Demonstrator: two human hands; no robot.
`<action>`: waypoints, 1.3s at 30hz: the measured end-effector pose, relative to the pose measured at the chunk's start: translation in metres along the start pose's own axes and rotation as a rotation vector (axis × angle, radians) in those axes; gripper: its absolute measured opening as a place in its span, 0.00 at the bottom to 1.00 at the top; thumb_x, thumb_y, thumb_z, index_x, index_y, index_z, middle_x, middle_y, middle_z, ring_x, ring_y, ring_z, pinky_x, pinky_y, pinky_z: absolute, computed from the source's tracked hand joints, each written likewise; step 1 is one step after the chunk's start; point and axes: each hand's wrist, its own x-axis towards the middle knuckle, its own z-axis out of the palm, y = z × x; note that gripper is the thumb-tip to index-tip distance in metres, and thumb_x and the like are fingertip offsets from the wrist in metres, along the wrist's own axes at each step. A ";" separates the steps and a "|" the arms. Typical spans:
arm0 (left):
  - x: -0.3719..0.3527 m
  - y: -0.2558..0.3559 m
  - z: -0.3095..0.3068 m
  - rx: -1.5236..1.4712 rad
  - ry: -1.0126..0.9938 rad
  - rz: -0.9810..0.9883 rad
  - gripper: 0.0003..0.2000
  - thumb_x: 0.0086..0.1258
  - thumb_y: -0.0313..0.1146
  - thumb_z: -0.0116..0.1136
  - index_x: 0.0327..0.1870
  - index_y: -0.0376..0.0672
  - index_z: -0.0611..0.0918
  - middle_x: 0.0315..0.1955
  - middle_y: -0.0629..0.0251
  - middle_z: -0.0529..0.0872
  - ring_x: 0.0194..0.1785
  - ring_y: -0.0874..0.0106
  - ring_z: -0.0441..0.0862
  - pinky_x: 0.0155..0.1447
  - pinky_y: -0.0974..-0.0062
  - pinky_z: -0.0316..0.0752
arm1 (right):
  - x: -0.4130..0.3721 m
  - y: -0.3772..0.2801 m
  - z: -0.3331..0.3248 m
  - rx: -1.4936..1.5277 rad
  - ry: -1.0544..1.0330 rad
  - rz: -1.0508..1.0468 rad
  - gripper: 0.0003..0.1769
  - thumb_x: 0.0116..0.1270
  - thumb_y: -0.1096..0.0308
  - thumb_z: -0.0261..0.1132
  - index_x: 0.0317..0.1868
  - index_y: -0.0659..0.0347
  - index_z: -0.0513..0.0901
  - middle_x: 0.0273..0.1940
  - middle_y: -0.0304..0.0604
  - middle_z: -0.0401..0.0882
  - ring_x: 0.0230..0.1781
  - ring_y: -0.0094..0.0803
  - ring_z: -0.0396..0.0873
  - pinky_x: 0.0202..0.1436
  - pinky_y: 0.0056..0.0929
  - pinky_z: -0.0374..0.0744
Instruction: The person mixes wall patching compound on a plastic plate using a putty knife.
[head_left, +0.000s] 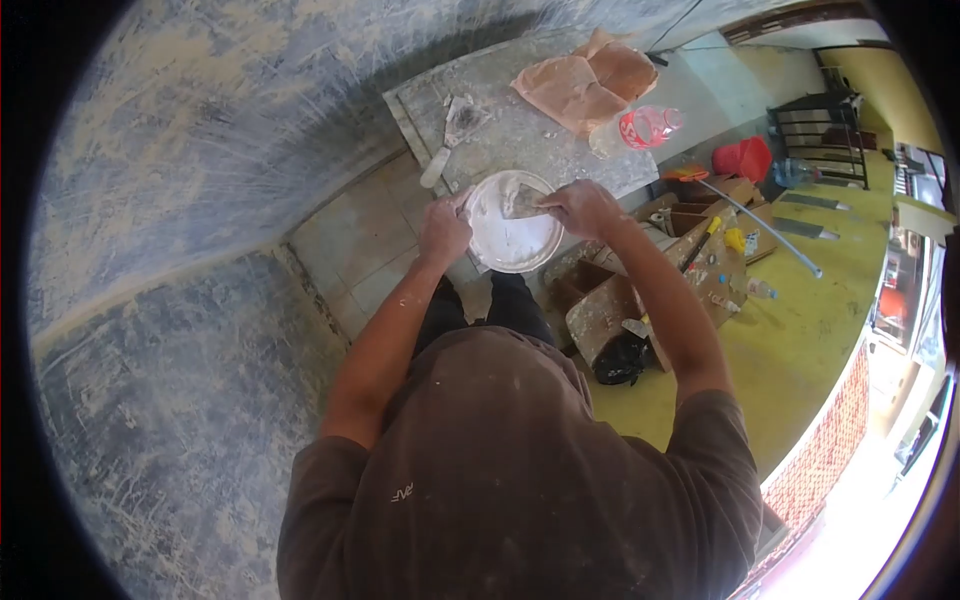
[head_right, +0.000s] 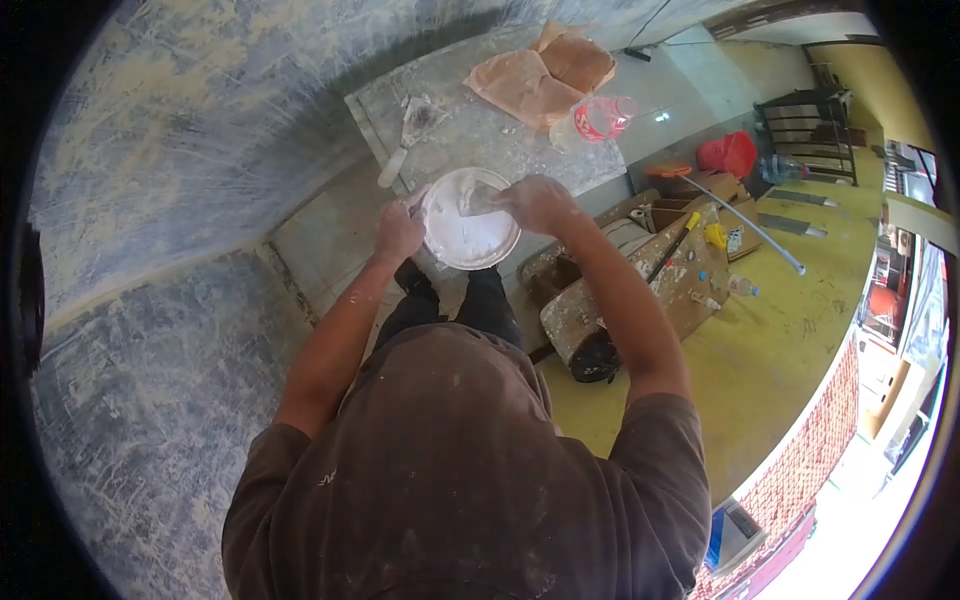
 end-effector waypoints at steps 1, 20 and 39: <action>0.002 0.001 -0.003 0.008 0.003 -0.010 0.20 0.63 0.26 0.54 0.57 0.47 0.84 0.48 0.46 0.85 0.55 0.50 0.80 0.61 0.59 0.73 | 0.006 0.002 0.000 0.019 0.035 -0.049 0.15 0.65 0.64 0.60 0.48 0.39 0.89 0.42 0.46 0.86 0.44 0.47 0.83 0.53 0.45 0.80; -0.001 -0.004 0.005 -0.161 -0.036 -0.156 0.20 0.66 0.34 0.60 0.60 0.54 0.83 0.39 0.47 0.87 0.41 0.55 0.86 0.50 0.63 0.79 | -0.030 -0.032 0.030 0.166 0.044 -0.065 0.16 0.67 0.69 0.57 0.50 0.42 0.87 0.34 0.53 0.85 0.35 0.51 0.84 0.41 0.46 0.82; -0.001 -0.017 0.003 -0.521 -0.198 -0.167 0.32 0.55 0.22 0.59 0.67 0.46 0.77 0.20 0.65 0.83 0.22 0.76 0.81 0.30 0.71 0.80 | -0.003 -0.159 0.094 0.189 0.432 0.537 0.14 0.63 0.70 0.56 0.48 0.63 0.79 0.35 0.62 0.82 0.39 0.59 0.81 0.46 0.55 0.77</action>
